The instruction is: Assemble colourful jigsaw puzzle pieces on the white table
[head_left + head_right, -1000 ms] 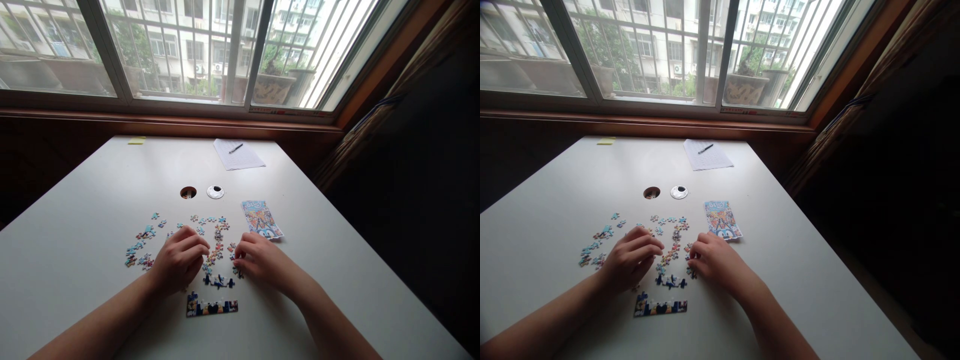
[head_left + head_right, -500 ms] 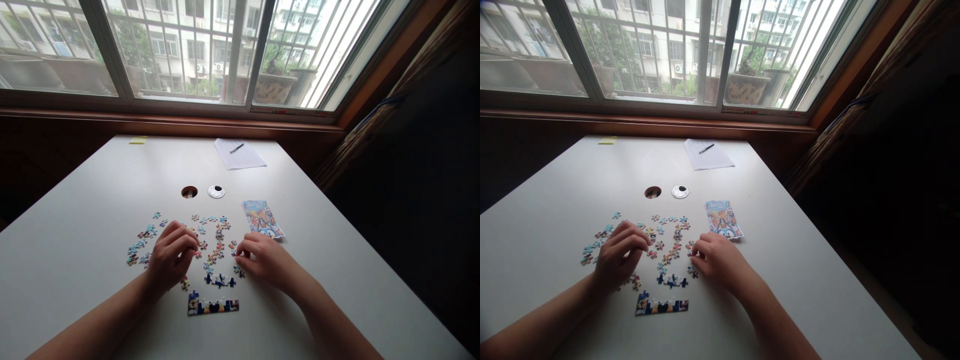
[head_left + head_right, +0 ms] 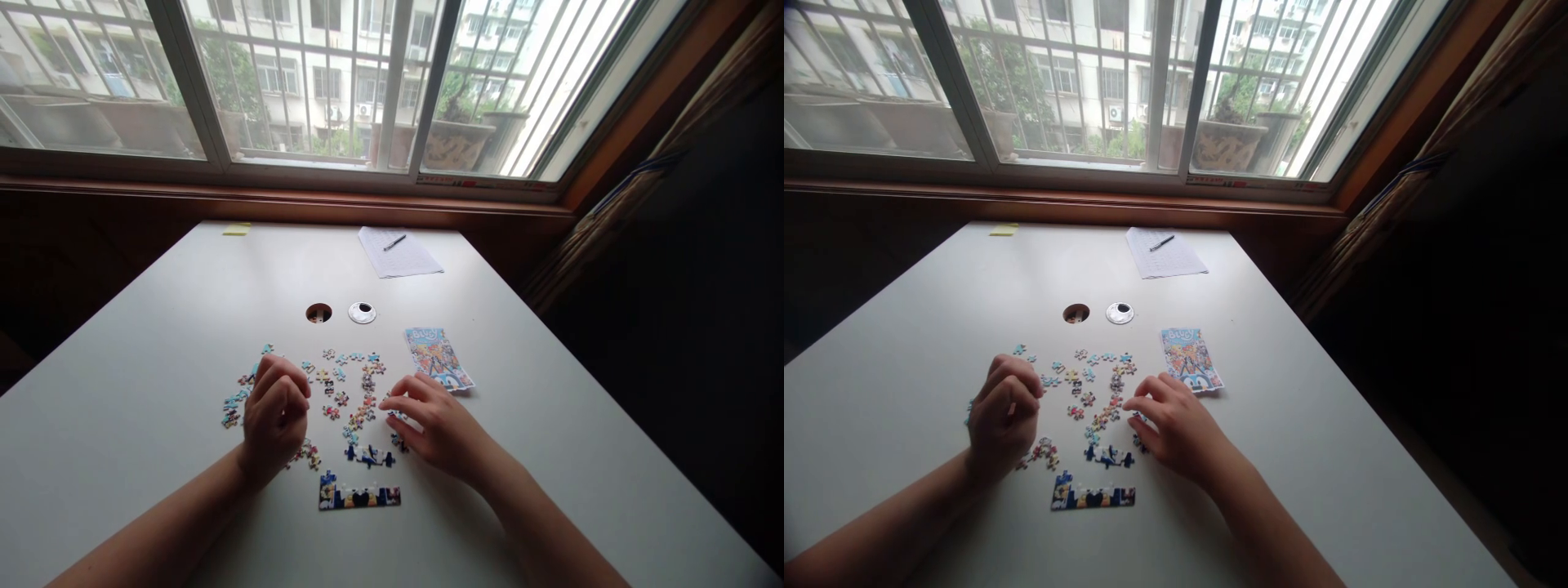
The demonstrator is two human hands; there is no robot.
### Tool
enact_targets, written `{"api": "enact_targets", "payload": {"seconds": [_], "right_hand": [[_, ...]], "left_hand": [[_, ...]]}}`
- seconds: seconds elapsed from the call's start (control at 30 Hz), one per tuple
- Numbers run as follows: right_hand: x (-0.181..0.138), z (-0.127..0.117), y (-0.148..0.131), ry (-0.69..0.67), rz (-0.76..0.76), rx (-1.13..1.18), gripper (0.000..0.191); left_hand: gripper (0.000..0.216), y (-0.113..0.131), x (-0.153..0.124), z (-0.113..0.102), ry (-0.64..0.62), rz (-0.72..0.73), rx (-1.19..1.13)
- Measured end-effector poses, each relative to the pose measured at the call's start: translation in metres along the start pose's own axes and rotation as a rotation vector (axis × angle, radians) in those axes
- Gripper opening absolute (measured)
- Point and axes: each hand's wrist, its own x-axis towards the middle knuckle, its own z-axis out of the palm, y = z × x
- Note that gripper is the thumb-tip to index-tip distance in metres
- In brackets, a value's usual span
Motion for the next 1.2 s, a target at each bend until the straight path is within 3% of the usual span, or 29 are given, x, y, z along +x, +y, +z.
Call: {"api": "enact_targets", "payload": {"seconds": [0.17, 0.43, 0.53, 0.7, 0.93, 1.2], "right_hand": [[0.0, 0.002, 0.002, 0.056, -0.03, 0.021, 0.017], [0.001, 0.004, 0.003, 0.106, -0.05, 0.029, 0.016], [0.002, 0.004, 0.004, 0.115, -0.055, 0.036, 0.017], [0.002, 0.008, 0.008, 0.132, -0.048, 0.058, 0.019], [0.002, 0.014, 0.018, 0.188, -0.048, 0.072, 0.019], [0.004, 0.014, 0.019, 0.245, -0.051, 0.041, 0.019]], "left_hand": [[0.033, 0.006, 0.008, -0.002, -0.045, 0.026, -0.046], [0.025, -0.007, 0.023, -0.013, -0.189, -0.128, -0.02], [0.02, -0.017, 0.032, -0.024, -0.173, -0.185, 0.025], [0.013, -0.047, 0.044, -0.054, -0.112, -0.421, 0.266], [0.01, -0.11, 0.034, -0.1, 0.011, -0.59, 0.425], [0.016, -0.144, 0.014, -0.115, 0.013, -0.776, 0.514]]}}
